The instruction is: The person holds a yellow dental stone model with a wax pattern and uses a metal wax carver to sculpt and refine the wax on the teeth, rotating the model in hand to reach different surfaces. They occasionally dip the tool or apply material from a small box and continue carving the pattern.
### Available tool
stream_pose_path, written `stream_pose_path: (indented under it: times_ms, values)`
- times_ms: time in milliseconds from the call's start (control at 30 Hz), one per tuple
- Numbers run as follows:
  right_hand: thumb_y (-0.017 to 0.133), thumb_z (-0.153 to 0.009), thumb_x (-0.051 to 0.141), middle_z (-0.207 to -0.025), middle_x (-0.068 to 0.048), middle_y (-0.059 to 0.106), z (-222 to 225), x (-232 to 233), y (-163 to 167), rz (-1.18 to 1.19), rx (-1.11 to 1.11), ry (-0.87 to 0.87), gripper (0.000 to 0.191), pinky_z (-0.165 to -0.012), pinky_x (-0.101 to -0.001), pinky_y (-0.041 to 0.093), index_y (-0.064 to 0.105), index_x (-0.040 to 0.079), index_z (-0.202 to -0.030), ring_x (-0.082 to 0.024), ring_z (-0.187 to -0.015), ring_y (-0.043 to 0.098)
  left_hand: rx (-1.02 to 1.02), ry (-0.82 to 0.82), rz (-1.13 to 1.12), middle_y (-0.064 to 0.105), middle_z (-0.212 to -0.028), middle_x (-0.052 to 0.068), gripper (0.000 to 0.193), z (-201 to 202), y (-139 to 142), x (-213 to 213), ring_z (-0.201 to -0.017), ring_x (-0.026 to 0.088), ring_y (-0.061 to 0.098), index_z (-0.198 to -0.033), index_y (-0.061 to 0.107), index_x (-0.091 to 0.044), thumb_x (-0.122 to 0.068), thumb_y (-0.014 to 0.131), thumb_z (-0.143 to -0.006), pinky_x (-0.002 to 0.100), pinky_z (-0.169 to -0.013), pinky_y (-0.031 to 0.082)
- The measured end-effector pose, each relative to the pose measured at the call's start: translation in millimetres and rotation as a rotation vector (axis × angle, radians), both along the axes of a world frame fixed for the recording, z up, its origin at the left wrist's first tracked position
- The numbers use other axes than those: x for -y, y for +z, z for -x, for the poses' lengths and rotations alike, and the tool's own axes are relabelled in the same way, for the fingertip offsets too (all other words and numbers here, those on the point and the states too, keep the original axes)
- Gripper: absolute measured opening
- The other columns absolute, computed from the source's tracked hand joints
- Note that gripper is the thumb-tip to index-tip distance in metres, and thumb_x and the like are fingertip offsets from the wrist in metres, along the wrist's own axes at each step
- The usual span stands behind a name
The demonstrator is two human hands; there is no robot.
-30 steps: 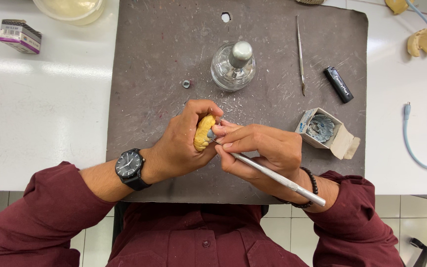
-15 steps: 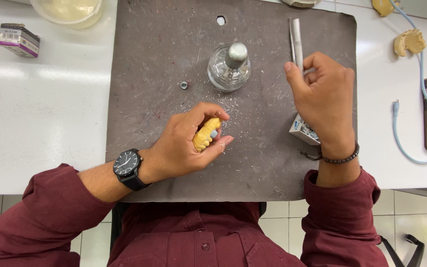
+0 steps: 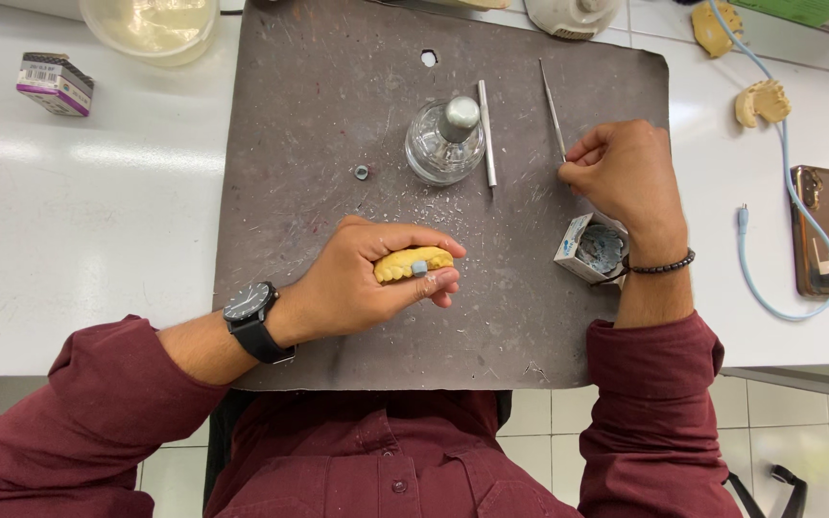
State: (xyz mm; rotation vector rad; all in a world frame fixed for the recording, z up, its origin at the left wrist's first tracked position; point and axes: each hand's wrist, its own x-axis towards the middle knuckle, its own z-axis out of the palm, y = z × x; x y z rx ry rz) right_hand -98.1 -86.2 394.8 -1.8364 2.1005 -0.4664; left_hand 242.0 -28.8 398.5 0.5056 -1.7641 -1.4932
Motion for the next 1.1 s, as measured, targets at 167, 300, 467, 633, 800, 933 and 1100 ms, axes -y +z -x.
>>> stream_pose_path:
  times_ms: [167,300,467,633,800,933,1100]
  values:
    - [0.079,-0.080,0.002,-0.069,-0.008,0.072,-6,-3,11,0.033,0.025,0.007,0.018,-0.056,-0.0254,0.054,0.076,-0.002,-0.097,-0.014,-0.060,0.069,0.046,0.152,0.351,0.079,-0.103,0.006,0.030,0,-3,-4,-0.090,0.013,0.080,-0.123,0.070,-0.006,-0.010,0.078,-0.095,0.024,-0.075,0.064]
    - [0.074,-0.092,0.000,-0.080,-0.009,0.072,-25,-15,36,0.187,0.491,-0.062,0.010,-0.058,-0.0227,0.055,0.070,-0.003,-0.100,-0.013,-0.067,0.070,0.103,0.254,0.487,0.078,-0.103,0.009,0.033,-2,-4,-9,-0.083,0.016,0.077,-0.125,0.068,-0.007,-0.012,0.081,-0.094,0.025,-0.068,0.059]
    - [0.073,-0.103,-0.001,-0.097,-0.015,0.074,-68,-65,53,0.395,0.960,0.329,0.010,-0.073,-0.0281,0.067,0.063,-0.002,-0.104,-0.020,-0.082,0.077,0.112,0.399,0.535,0.077,-0.105,0.010,0.032,0,-4,-12,-0.087,0.020,0.077,-0.125,0.067,-0.008,-0.013,0.080,-0.097,0.027,-0.071,0.060]
    - [0.077,-0.090,-0.009,-0.098,-0.019,0.075,-110,-93,50,0.447,0.721,0.622,0.016,-0.074,-0.0314,0.067,0.068,-0.004,-0.102,-0.024,-0.089,0.079,0.164,0.474,0.546,0.077,-0.103,0.009,0.040,1,-5,-12,-0.087,0.021,0.077,-0.128,0.065,-0.006,-0.008,0.082,-0.092,0.030,-0.070,0.060]
    - [0.080,-0.086,-0.012,-0.103,-0.018,0.074,-136,-100,47,0.549,0.679,0.667,0.025,-0.092,-0.0368,0.066,0.062,-0.001,-0.100,-0.030,-0.105,0.077,0.186,0.497,0.627,0.076,-0.105,0.011,0.048,-3,-8,-12,-0.090,0.023,0.077,-0.131,0.063,-0.003,-0.004,0.082,-0.088,0.031,-0.074,0.061]
    - [0.081,-0.085,-0.012,-0.102,-0.017,0.074,-144,-103,42,0.639,0.614,0.632,0.028,-0.099,-0.0401,0.066,0.058,0.001,-0.096,-0.029,-0.106,0.077,0.181,0.510,0.665,0.075,-0.108,0.014,0.047,-3,-9,-12,-0.092,0.025,0.077,-0.131,0.062,0.000,-0.002,0.082,-0.089,0.031,-0.077,0.063]
    - [0.082,-0.084,-0.011,-0.100,-0.017,0.075,-147,-103,38,0.674,0.545,0.613,0.029,-0.095,-0.0367,0.068,0.058,0.001,-0.093,-0.029,-0.104,0.078,0.201,0.511,0.671,0.076,-0.106,0.014,0.045,-2,-9,-12,-0.088,0.023,0.077,-0.129,0.063,0.001,-0.002,0.082,-0.088,0.030,-0.073,0.062]
